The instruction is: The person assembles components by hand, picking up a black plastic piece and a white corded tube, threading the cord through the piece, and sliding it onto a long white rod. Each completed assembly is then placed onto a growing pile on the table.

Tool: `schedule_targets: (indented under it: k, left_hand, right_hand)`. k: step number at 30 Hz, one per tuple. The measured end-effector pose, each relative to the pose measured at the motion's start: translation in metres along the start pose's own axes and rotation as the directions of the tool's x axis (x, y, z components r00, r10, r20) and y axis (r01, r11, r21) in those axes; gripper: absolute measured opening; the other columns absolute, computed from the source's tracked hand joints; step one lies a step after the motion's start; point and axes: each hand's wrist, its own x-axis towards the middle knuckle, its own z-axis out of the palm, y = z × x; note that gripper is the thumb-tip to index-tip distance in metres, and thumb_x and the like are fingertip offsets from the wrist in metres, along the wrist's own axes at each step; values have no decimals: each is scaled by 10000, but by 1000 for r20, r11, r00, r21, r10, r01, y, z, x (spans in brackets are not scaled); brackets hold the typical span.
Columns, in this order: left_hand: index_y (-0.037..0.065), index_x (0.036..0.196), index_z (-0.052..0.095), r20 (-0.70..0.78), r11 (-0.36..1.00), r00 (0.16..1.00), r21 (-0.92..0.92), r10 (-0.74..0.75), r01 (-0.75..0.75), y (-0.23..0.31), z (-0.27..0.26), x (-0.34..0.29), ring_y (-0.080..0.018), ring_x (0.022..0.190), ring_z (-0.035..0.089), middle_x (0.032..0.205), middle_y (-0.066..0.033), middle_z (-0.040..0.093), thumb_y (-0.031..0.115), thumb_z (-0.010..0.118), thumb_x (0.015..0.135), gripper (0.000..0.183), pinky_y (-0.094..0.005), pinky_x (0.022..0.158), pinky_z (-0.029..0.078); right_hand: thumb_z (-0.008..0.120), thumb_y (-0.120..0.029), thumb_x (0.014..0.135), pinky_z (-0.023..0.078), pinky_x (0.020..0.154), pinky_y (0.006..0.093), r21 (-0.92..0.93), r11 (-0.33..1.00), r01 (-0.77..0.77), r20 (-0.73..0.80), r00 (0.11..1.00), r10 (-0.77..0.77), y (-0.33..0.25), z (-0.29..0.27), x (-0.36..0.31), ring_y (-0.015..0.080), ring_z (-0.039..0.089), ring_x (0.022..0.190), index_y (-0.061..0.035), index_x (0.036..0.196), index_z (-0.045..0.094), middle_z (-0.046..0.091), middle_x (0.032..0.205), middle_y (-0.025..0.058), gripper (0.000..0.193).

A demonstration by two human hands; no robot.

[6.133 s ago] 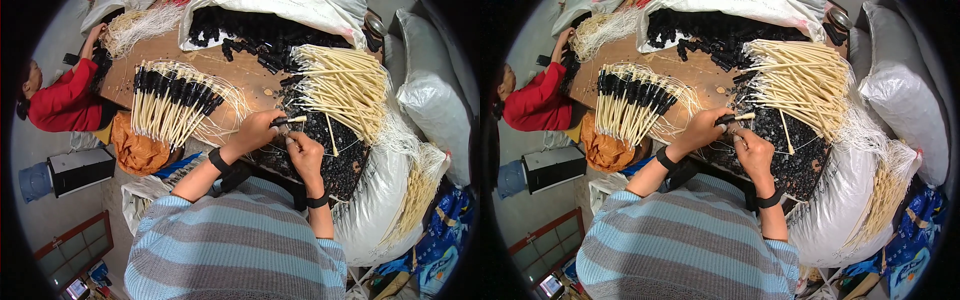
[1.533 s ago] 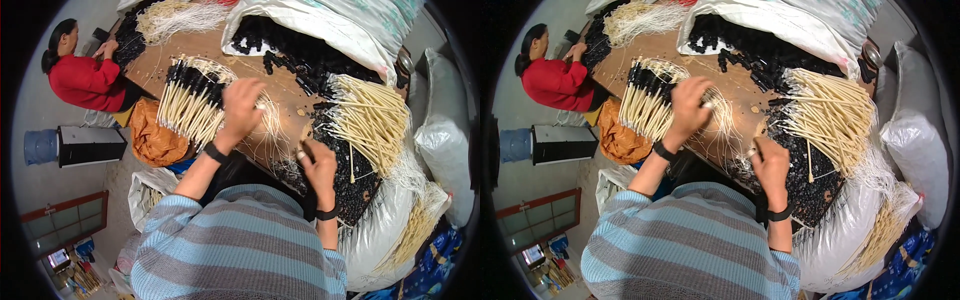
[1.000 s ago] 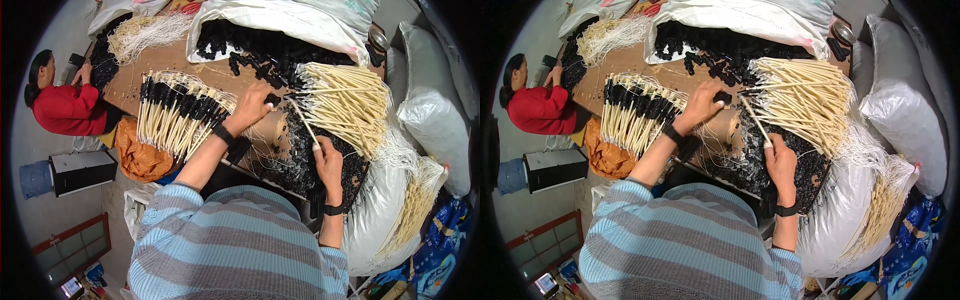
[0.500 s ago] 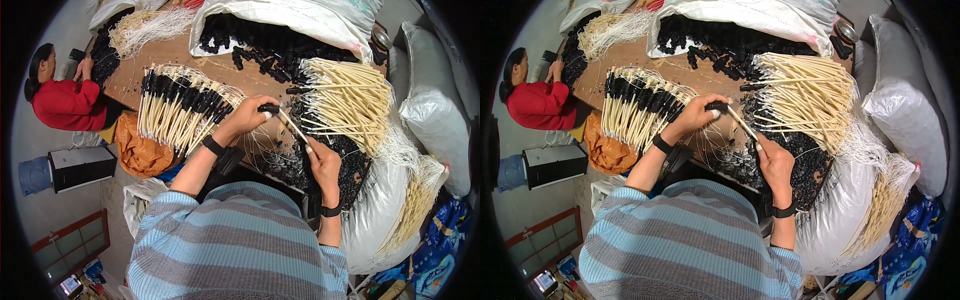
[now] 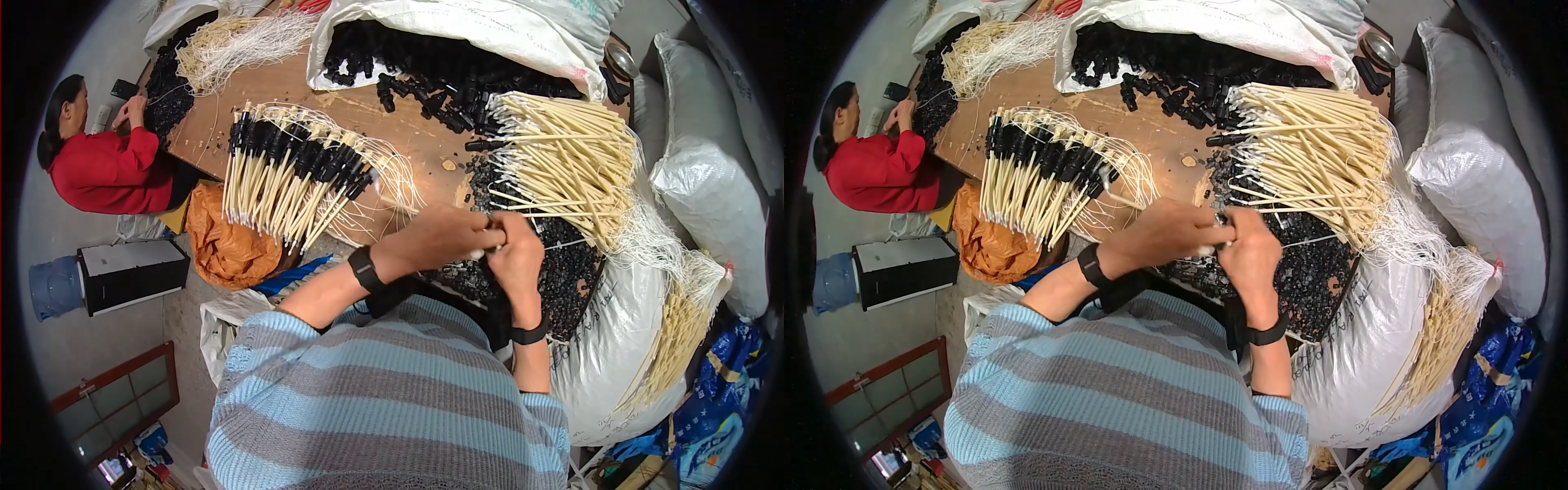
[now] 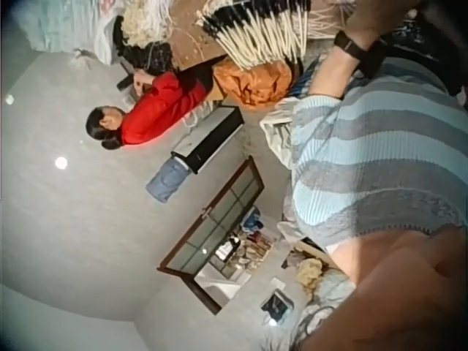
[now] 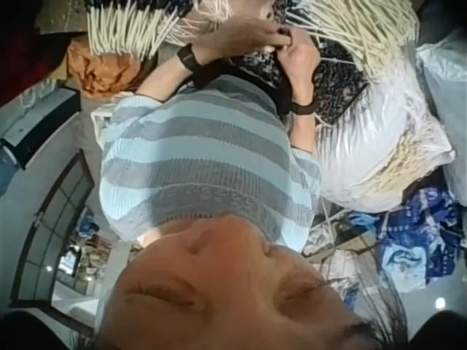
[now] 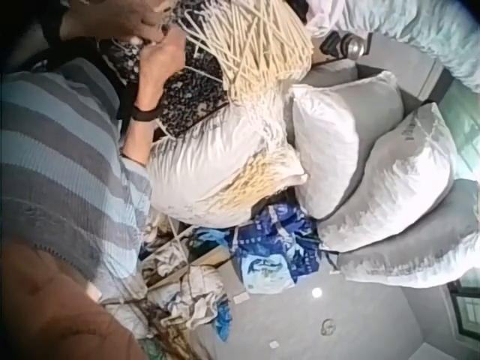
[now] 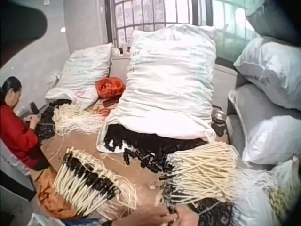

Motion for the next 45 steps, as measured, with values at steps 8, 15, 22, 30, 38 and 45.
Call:
schedule_targets:
  k: [8, 15, 22, 30, 38, 45]
  left_hand:
    - [-1, 955, 645, 101, 612, 706, -423, -701, 668, -50, 14, -38, -140, 637, 618, 728, -86, 646, 26, 633, 784, 173, -273, 592, 468]
    - [4, 1029, 652, 189, 574, 739, -517, -646, 634, -34, 10, -27, -124, 720, 612, 803, -79, 667, 0, 636, 759, 271, -297, 671, 485]
    - [66, 1022, 621, -56, 887, 898, -197, -436, 418, -40, 19, -37, -367, 855, 620, 851, -147, 637, 29, 580, 758, 270, -466, 699, 489]
    - [88, 1107, 619, 68, 876, 910, -251, -408, 411, -28, 12, -28, -339, 945, 612, 943, -130, 639, -64, 557, 703, 436, -446, 788, 484]
    - [81, 1117, 592, 213, 865, 915, -311, -341, 395, -38, 23, -30, -348, 965, 622, 1008, -136, 663, -42, 576, 705, 430, -440, 780, 496]
    - [43, 1221, 536, 399, 705, 901, -591, -168, 393, -44, 14, -25, -287, 1029, 630, 1060, -112, 663, -42, 583, 736, 494, -384, 847, 492]
  right_hand:
    - [723, -75, 791, 429, 542, 223, 553, 810, -196, 243, 968, 68, -12, -9, 0, 67, 532, 571, -61, 975, 692, 654, 776, 9, 187]
    - [689, -104, 804, 477, 530, 328, 178, 977, -120, 161, 983, 92, -17, 15, -7, 242, 631, 572, -55, 971, 684, 633, 680, 143, 174]
    - [649, -91, 816, 486, 518, 335, 38, 998, -40, -9, 999, 41, -19, 12, -2, 267, 636, 552, -70, 946, 706, 645, 672, 145, 144]
    - [644, -112, 808, 480, 497, 367, 45, 999, -22, -4, 1000, 22, -10, 18, -6, 294, 635, 562, -82, 906, 705, 654, 685, 136, 119]
    - [625, -68, 845, 477, 531, 338, 194, 981, 31, 45, 998, -41, -7, 20, -12, 275, 641, 591, -39, 1012, 660, 650, 743, 159, 173]
    - [632, -59, 851, 438, 494, 316, 345, 937, -54, 124, 992, 11, -16, 16, -8, 229, 577, 506, -44, 1075, 631, 578, 619, 110, 224]
